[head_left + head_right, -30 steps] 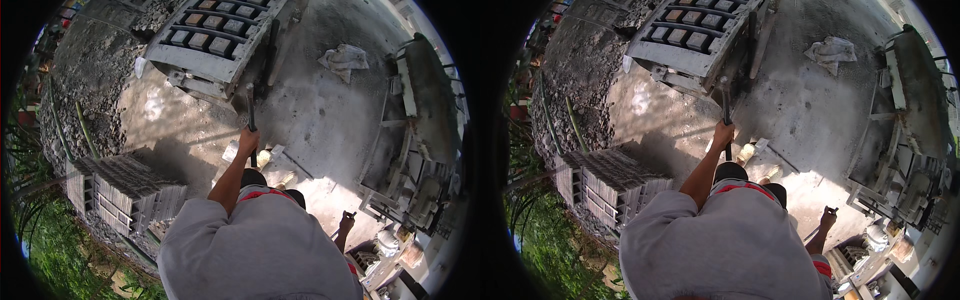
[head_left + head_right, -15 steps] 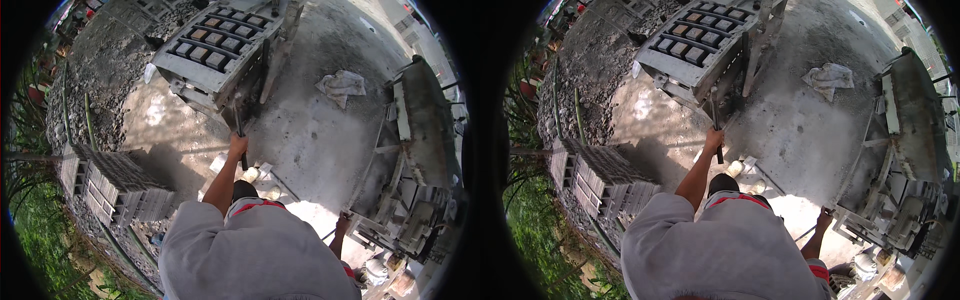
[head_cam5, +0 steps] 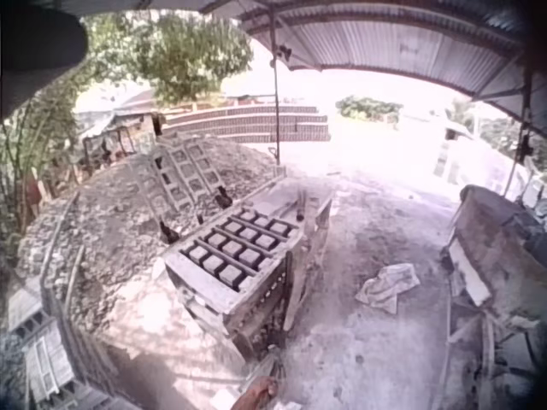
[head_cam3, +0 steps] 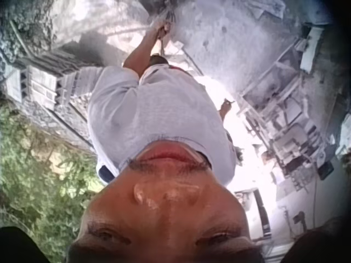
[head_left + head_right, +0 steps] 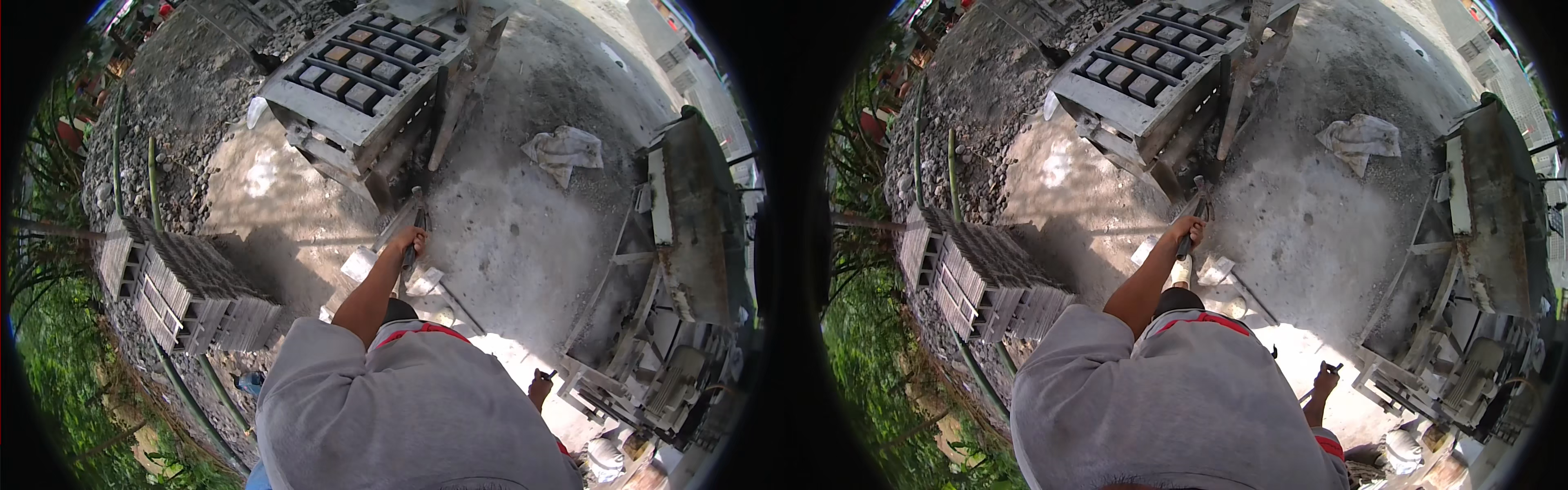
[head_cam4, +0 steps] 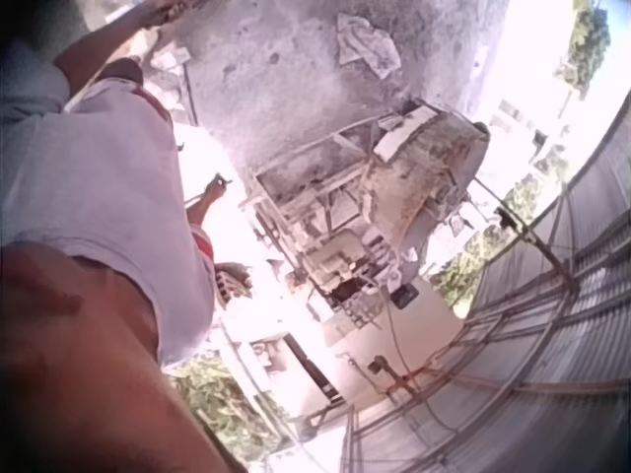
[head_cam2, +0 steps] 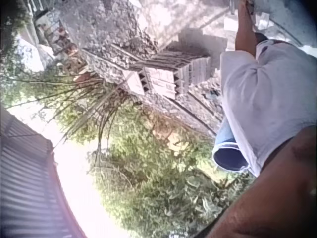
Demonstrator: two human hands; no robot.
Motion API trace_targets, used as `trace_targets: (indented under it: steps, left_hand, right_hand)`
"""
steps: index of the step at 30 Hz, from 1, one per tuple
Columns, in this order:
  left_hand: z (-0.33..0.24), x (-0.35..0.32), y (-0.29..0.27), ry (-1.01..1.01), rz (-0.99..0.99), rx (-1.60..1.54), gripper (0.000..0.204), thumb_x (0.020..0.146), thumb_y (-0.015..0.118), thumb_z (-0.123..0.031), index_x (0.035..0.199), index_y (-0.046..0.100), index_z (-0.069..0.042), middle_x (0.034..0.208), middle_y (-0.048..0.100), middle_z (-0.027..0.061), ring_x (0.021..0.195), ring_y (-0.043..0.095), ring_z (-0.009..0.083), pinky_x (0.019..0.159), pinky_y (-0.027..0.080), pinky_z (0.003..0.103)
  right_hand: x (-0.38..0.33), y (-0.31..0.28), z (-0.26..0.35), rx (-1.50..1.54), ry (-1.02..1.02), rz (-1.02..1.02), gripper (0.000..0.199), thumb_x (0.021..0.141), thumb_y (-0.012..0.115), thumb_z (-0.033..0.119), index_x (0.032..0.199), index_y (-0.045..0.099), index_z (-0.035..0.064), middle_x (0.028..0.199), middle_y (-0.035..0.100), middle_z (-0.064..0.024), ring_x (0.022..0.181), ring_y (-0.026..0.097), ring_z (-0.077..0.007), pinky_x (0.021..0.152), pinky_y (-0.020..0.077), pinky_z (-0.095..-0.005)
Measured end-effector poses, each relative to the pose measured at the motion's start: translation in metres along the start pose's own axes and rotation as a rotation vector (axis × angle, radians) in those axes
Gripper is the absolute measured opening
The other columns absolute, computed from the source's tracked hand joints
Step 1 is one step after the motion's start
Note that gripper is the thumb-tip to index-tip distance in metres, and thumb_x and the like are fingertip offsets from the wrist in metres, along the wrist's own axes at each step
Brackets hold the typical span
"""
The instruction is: Release cured concrete blocks from metal molds using a hammer and lever.
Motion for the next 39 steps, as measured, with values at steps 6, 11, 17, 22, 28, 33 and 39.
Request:
trace_targets:
  steps: [6, 11, 17, 22, 28, 33, 39]
  left_hand:
    - [-0.033, -0.057, -0.013, 1.072, -0.634, 0.894, 0.011, 0.073, 0.051, -0.011, 0.076, 0.05, -0.001, 0.049, 0.045, 0.0074, 0.038, 0.045, 0.0201, 0.039, 0.039, 0.031]
    - [-0.065, -0.054, -0.052, 0.773, -0.378, 0.895, 0.015, 0.071, 0.052, -0.011, 0.08, 0.051, 0.0, 0.055, 0.048, 0.0098, 0.042, 0.049, 0.0202, 0.039, 0.041, 0.034]
    - [-0.073, -0.039, -0.113, 0.468, -0.42, 0.648, 0.013, 0.072, 0.054, -0.012, 0.07, 0.05, 0.0, 0.055, 0.049, 0.0076, 0.04, 0.047, 0.0181, 0.036, 0.039, 0.032]
    - [-0.133, -0.039, -0.093, 0.547, -0.273, 0.522, 0.016, 0.073, 0.055, -0.016, 0.072, 0.05, -0.001, 0.056, 0.051, 0.0084, 0.041, 0.049, 0.019, 0.037, 0.038, 0.031]
    - [-0.114, -0.077, -0.045, 1.058, -0.288, 0.976, 0.013, 0.072, 0.053, -0.012, 0.081, 0.047, -0.004, 0.055, 0.048, 0.0071, 0.039, 0.046, 0.017, 0.037, 0.038, 0.031]
    - [-0.103, -0.047, -0.056, 0.4, -0.03, 0.426, 0.006, 0.074, 0.051, -0.006, 0.076, 0.046, -0.005, 0.053, 0.043, 0.0025, 0.038, 0.041, 0.0132, 0.034, 0.034, 0.027]
    - [-0.132, -0.053, -0.059, 0.447, -0.107, 0.234, 0.007, 0.076, 0.051, -0.007, 0.073, 0.044, -0.006, 0.052, 0.04, 0.0014, 0.038, 0.039, 0.0118, 0.034, 0.034, 0.026]
  right_hand:
    - [-0.057, 0.032, 0.071, 0.139, 0.067, 0.059, 0.015, 0.081, 0.063, 0.015, 0.075, 0.057, 0.0018, 0.046, 0.039, 0.0022, 0.033, 0.033, -0.0068, 0.031, 0.024, -0.0242]
    - [-0.08, 0.096, 0.137, 0.129, -0.02, 0.172, 0.015, 0.081, 0.063, 0.014, 0.076, 0.056, 0.0026, 0.045, 0.038, 0.0036, 0.033, 0.03, -0.0062, 0.031, 0.0221, -0.0235]
    - [-0.099, 0.163, 0.196, 0.02, -0.106, 0.15, 0.015, 0.08, 0.065, 0.02, 0.078, 0.057, 0.0075, 0.047, 0.039, 0.0044, 0.035, 0.034, -0.0052, 0.032, 0.024, -0.0229]
    - [-0.1, 0.205, 0.27, 0.023, -0.216, 0.227, 0.016, 0.081, 0.064, 0.021, 0.076, 0.057, 0.0073, 0.05, 0.041, 0.0044, 0.038, 0.034, -0.0045, 0.034, 0.0248, -0.0226]
    - [-0.105, 0.215, 0.28, -0.029, -0.219, 0.213, 0.018, 0.081, 0.064, 0.019, 0.075, 0.058, 0.0035, 0.049, 0.039, 0.0051, 0.039, 0.032, -0.0035, 0.036, 0.0231, -0.0219]
    - [-0.098, 0.214, 0.248, -0.064, -0.169, 0.189, 0.018, 0.08, 0.065, 0.016, 0.074, 0.059, 0.0006, 0.05, 0.043, 0.0022, 0.039, 0.035, -0.0058, 0.035, 0.0245, -0.0233]
    - [-0.12, 0.199, 0.233, 0.077, -0.01, 0.176, 0.014, 0.081, 0.064, 0.015, 0.078, 0.057, 0.0033, 0.047, 0.038, 0.0038, 0.034, 0.03, -0.0047, 0.032, 0.0209, -0.0224]
Point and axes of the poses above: each hand's wrist, its own x-axis towards the middle knuckle, its own y-axis out of the palm, z = x × y, the point moved 2 cm from there along x, towards the middle knuckle
